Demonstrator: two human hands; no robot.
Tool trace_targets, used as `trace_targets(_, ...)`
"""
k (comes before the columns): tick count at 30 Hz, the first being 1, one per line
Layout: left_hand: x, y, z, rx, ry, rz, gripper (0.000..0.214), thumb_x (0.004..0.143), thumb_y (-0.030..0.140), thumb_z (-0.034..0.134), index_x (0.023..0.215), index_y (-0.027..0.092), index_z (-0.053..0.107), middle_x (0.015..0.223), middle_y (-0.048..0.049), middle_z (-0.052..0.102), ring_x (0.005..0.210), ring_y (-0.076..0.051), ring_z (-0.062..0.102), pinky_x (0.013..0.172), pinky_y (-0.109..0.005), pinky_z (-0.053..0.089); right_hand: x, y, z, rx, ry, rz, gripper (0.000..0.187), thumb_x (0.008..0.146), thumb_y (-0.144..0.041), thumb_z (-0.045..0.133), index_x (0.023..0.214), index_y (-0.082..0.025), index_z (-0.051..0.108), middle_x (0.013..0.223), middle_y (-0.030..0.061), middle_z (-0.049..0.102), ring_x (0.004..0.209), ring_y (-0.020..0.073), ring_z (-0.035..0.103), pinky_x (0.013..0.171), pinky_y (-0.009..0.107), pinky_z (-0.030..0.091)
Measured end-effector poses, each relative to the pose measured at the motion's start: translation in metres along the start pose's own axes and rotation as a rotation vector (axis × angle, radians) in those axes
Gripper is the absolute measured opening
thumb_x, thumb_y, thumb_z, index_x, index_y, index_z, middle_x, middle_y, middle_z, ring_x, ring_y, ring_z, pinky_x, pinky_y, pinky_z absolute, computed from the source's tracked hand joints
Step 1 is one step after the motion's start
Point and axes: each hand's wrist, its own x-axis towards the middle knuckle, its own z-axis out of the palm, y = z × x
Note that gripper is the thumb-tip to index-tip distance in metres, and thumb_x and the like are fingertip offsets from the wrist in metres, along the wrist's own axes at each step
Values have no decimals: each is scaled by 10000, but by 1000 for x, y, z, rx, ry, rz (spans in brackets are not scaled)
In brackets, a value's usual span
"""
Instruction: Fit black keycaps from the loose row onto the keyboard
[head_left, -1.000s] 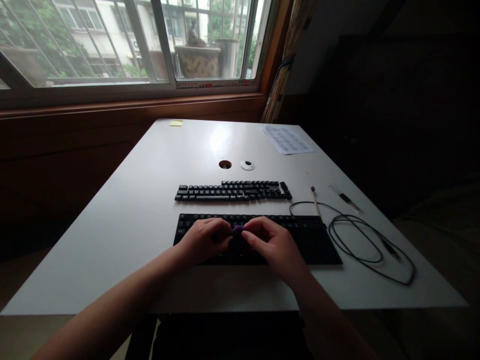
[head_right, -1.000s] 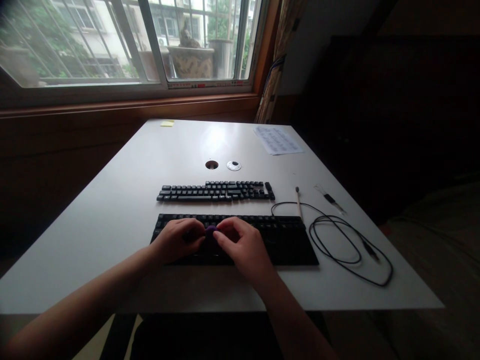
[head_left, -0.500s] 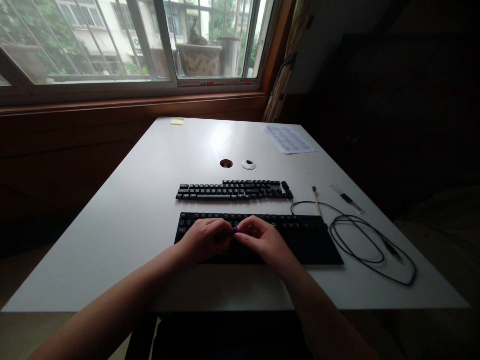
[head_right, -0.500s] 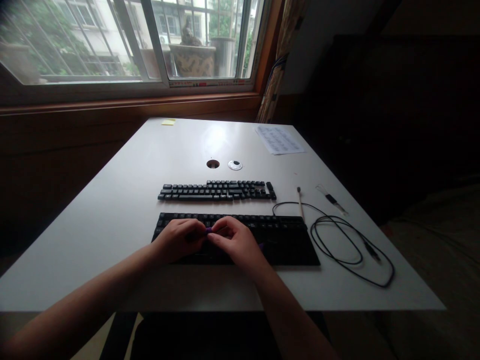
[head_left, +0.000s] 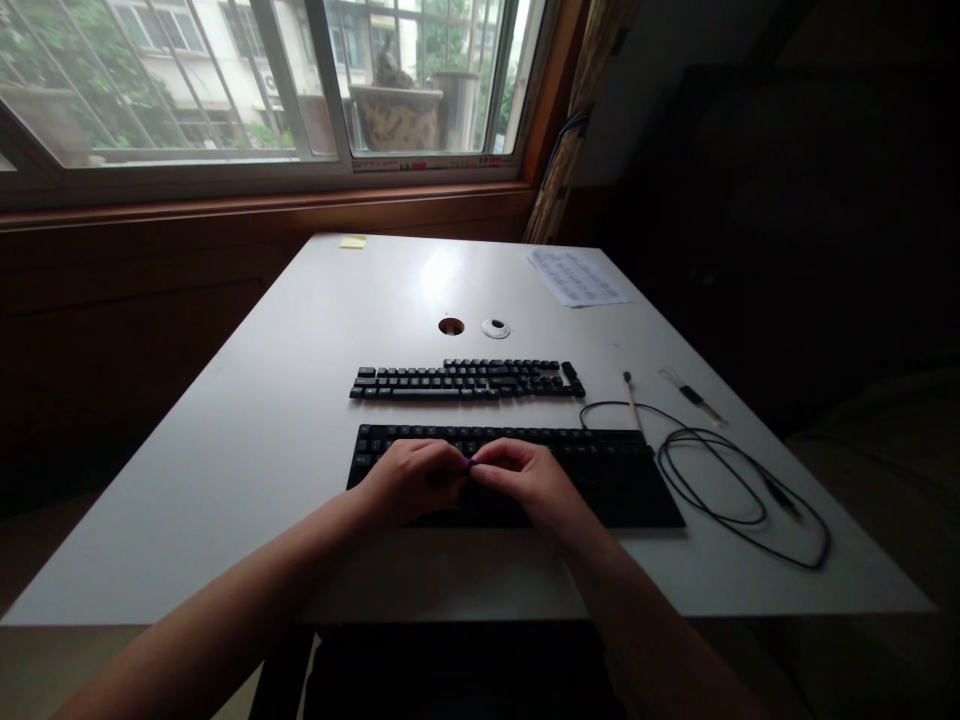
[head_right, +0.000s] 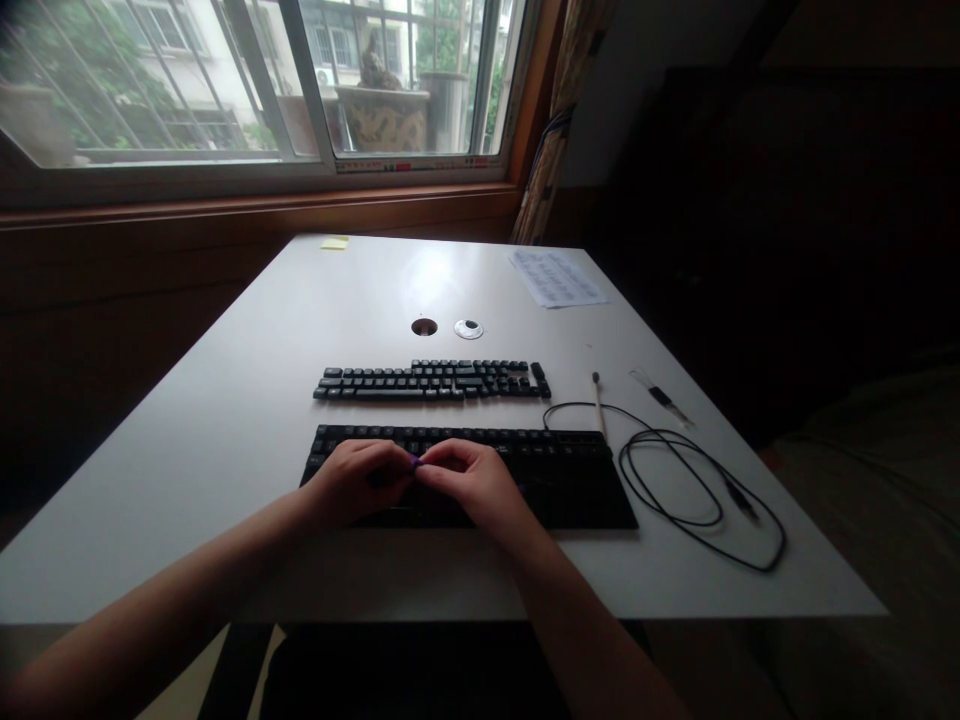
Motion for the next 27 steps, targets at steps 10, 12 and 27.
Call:
trace_targets(10,2,12,-8,-120,-1,-108,78,818,185,714,887,179,678,747,3,717,619,-105,645,601,-187,508,-1,3,-2,20,142,-63,288,809,-479,807,905,-210,772,883,21,741,837,181,654,763,300,500)
trace_targets(12,3,12,-9,-134,-18,-127,70,825,191,713,883,175,678,737,4,709,613,-104,638,592,-183,501,-4,1,-2,-9,112,-107,269,847,-478,779,895,-214,767,875,16,733,840,178,652,773,300,498)
trace_targets(27,1,5,-1,-44,-14,-28,99,784,126,636,858,184,668,713,10,688,600,-108,610,578,-190,473,-2,-2,-2,-46,-99,-7,256,819,-416,799,919,-186,746,771,1,718,675,134,651,631,251,510)
